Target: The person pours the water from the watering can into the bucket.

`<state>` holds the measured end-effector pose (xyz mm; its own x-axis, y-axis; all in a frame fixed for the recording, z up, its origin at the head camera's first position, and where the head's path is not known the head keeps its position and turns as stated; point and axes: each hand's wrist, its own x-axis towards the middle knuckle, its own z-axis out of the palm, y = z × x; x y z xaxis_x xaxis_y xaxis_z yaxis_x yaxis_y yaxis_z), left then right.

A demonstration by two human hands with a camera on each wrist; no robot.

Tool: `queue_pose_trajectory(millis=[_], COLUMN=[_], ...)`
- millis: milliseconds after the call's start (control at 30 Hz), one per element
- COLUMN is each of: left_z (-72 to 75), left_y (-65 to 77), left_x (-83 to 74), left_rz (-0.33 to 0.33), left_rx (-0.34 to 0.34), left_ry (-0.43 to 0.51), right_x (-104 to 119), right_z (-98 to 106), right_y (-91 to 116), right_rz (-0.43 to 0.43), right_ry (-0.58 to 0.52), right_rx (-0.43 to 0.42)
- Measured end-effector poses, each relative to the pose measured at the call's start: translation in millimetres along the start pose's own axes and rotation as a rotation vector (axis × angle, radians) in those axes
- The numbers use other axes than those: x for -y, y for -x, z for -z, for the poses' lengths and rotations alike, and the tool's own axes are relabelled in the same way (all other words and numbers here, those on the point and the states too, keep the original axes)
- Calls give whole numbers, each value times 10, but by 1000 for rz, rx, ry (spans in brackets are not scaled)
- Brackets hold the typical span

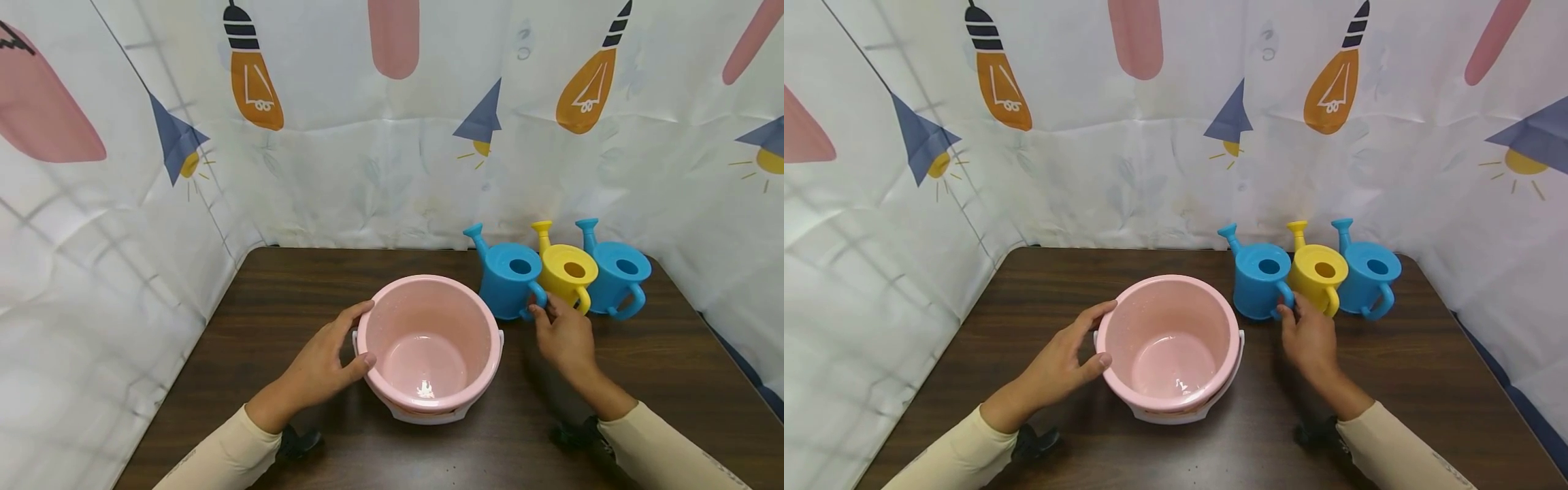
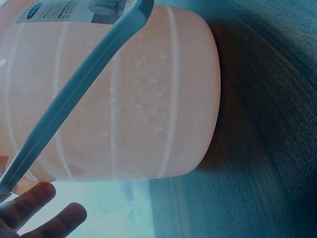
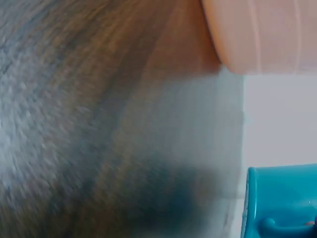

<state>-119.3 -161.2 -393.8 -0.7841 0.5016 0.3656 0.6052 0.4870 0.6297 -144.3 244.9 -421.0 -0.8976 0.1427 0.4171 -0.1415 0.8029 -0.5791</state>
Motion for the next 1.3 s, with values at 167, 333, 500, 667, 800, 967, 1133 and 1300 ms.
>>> queue_pose_trajectory(millis=[167, 333, 500, 667, 800, 967, 1133, 1300], left_z=[1, -2, -5, -3, 0, 5, 10, 6], left_y=[-3, 1, 9, 14, 13, 7, 4, 10], left_x=[-3, -4, -5, -8, -9, -3, -2, -2], left_rz=[-2, 5, 16, 23, 20, 10, 8, 9], left_rx=[-6, -3, 4, 8, 6, 0, 0, -1], left_ry=[-7, 0, 3, 5, 2, -2, 2, 1], right_x=[58, 87, 109, 155, 202, 227, 222, 236], right_z=[156, 312, 469, 627, 749, 868, 966, 1072], right_y=[-1, 11, 14, 13, 16, 18, 17, 31], right_rz=[45, 58, 71, 90, 91, 81, 83, 88], right_ry=[13, 34, 49, 67, 76, 75, 81, 91], right_rx=[-24, -6, 9, 12, 22, 31, 20, 4])
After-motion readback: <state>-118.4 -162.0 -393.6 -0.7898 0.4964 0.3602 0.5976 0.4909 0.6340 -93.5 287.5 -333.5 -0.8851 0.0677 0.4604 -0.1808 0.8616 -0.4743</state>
